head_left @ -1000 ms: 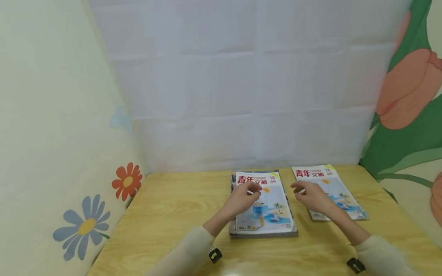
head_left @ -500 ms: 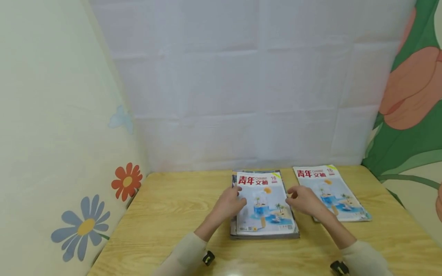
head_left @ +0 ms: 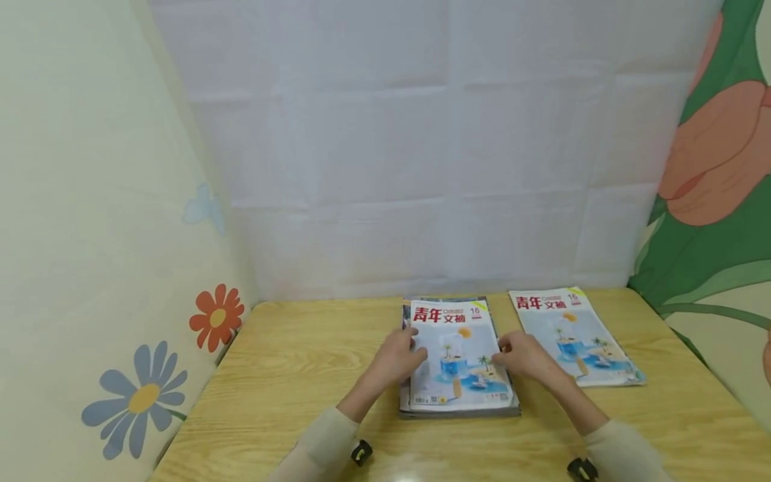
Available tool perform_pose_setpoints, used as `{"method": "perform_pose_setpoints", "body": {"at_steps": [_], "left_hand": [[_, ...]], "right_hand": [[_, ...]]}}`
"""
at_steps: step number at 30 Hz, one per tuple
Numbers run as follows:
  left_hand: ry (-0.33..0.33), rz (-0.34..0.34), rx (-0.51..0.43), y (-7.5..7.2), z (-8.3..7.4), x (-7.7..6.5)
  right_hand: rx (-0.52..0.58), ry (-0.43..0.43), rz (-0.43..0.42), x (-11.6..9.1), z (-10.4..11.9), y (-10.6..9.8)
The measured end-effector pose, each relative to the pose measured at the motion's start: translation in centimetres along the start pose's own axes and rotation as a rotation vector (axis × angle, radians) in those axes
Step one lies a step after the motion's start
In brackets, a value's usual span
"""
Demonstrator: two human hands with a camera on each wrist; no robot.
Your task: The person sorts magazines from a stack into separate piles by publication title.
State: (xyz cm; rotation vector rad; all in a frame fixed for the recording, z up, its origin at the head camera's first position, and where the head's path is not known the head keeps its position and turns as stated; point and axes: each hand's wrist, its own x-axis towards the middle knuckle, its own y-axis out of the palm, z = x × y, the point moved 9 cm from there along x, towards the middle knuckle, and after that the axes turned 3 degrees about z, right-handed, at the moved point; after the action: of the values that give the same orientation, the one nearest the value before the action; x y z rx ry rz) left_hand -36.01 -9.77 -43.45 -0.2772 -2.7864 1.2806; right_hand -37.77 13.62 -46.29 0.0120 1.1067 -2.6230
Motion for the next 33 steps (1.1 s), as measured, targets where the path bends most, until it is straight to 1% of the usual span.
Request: {"method": "perform_pose_setpoints", "body": {"at_steps": [5, 7, 9, 11, 16, 17, 20, 22, 25, 27, 29, 32, 33], "left_hand": [[-0.033, 0.004, 0.009, 0.1, 0.4, 0.4], [-0.033, 0.005, 0.012, 0.1, 0.6, 0.6], [-0.023, 0.002, -0.011, 0.0, 0.8, 1.0], [-0.039, -0.002, -0.078, -0.2, 1.3, 1.3], [-0.154, -0.030, -0.339, -0.3, 3.1, 1.8], [-0.167, -0.035, -0.389, -0.3, 3.3, 1.9], [-0.147, -0.050, -0.478, -0.4, 3.2, 2.1], [-0.114, -0.040, -0.512, -0.4, 2.9, 2.1], [-0.059, 0.022, -0.578, 0.2, 2.1, 2.0], [-0.035, 0.068, -0.634, 0.6, 1.5, 1.9], [-0.025, 0.090, -0.688, 0.8, 1.1, 1.9], [-0.008, 0.074, -0.742, 0.3, 0.6, 2.0], [-0.003, 0.066, -0.760, 0.1, 0.4, 2.0]], "right_hand": [[0.024, -0.026, -0.016, 0.1, 0.2, 0.0], [0.033, -0.026, -0.020, 0.1, 0.3, -0.1], [0.034, -0.020, -0.023, 0.1, 0.3, -0.2], [0.035, -0.007, -0.023, 0.1, 0.2, -0.3], [0.047, 0.016, -0.020, 0.2, -0.3, -0.4], [0.055, 0.017, -0.018, 0.2, -0.4, -0.3], [0.072, 0.011, -0.014, 0.2, -0.6, -0.2], [0.103, 0.010, -0.009, 0.1, -0.7, -0.1], [0.131, 0.014, -0.012, 0.0, -0.9, 0.0], [0.149, 0.029, -0.015, 0.0, -1.1, 0.0], [0.148, 0.032, -0.017, 0.1, -1.2, -0.2], [0.166, 0.032, -0.020, 0.4, -1.3, -0.6], [0.174, 0.020, -0.022, 0.5, -1.2, -0.7]]}}
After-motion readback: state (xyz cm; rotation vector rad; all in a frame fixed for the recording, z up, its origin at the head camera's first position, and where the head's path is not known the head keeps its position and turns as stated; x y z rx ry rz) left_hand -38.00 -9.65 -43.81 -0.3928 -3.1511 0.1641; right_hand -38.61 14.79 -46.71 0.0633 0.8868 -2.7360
